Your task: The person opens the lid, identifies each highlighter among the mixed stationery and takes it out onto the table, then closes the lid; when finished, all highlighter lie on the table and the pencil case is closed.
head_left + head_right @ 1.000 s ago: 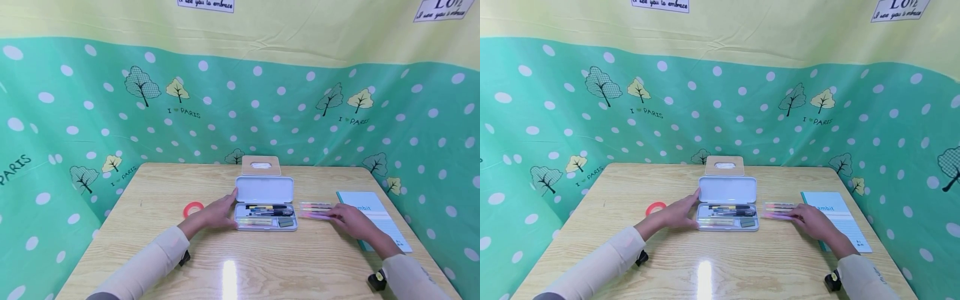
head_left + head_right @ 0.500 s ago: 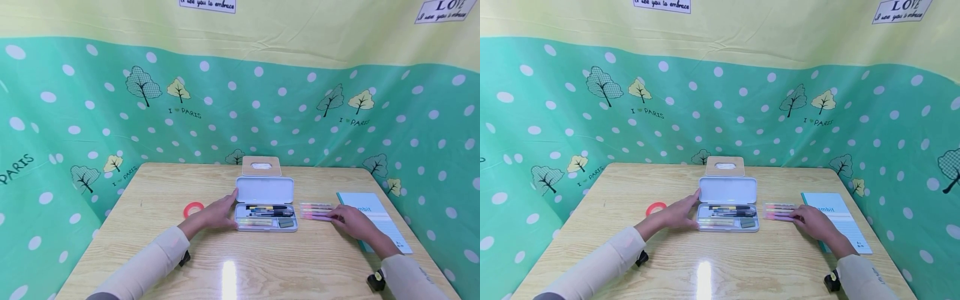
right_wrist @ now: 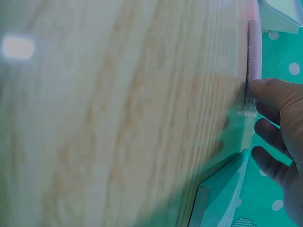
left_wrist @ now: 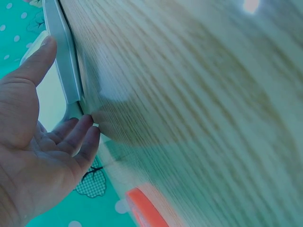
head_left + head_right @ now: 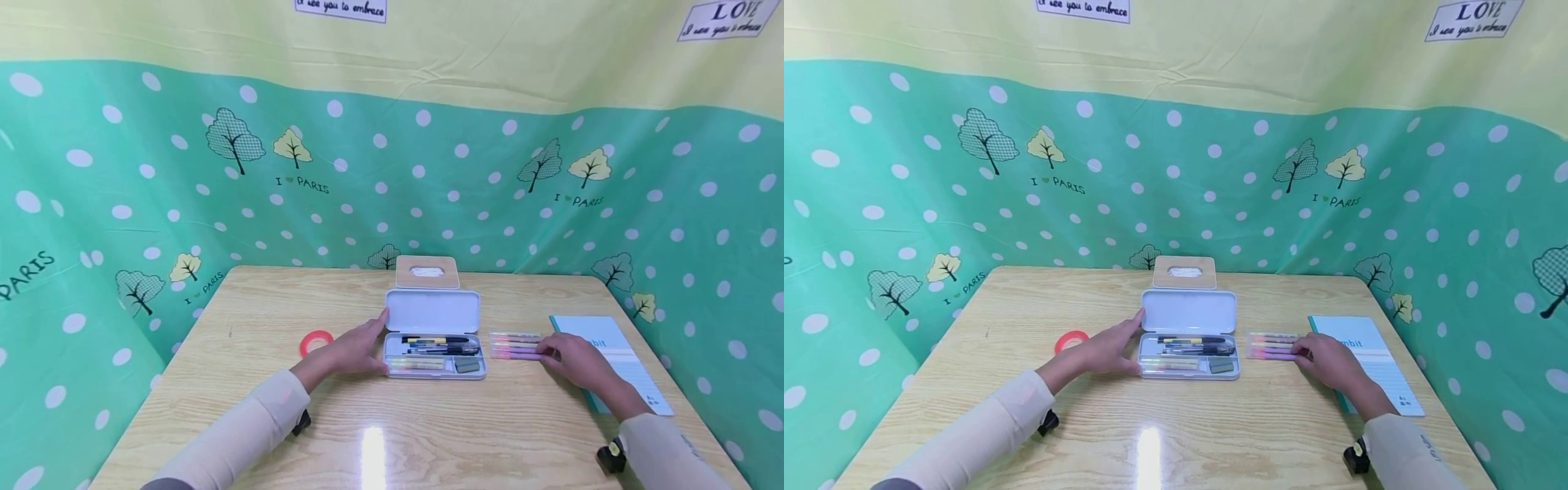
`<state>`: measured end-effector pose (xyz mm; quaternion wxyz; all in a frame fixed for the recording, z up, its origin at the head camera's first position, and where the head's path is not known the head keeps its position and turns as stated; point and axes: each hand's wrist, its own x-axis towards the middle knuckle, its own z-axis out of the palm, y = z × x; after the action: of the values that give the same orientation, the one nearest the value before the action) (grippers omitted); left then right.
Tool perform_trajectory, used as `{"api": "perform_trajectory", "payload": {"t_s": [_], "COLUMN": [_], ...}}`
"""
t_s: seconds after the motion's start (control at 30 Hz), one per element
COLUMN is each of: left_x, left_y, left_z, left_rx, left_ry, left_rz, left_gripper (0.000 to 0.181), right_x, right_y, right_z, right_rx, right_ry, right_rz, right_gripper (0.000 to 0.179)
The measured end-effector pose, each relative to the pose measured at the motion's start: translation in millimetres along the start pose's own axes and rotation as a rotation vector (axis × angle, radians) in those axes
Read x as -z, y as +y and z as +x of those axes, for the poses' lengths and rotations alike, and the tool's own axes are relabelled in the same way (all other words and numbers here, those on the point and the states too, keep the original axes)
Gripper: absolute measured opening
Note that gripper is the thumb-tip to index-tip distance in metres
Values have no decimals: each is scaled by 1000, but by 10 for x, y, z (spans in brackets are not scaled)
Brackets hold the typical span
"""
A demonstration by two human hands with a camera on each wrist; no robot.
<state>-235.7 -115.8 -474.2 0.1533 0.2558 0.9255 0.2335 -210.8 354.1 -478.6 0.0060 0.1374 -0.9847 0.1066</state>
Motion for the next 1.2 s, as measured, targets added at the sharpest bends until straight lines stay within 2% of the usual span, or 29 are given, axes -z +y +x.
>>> {"api": "perform_trajectory", "payload": {"t_s": [0.47, 0.8, 1.2], "left_x": [20, 21, 31], "left_y": [33, 20, 39], "left_z": [-31, -24, -36], "left_rx": [3, -9, -7], "left_ry": [-1, -2, -7], "left_rz": [13, -11, -20], "left_gripper": [126, 127, 126], "right_x": [14, 153, 208], "right_y": [-61, -412, -789], "right_z": [19, 111, 251], "right_rx": [41, 133, 241], "right_ry": [41, 34, 22], "right_rz": [7, 21, 26], "right_gripper": [10, 15, 14]}}
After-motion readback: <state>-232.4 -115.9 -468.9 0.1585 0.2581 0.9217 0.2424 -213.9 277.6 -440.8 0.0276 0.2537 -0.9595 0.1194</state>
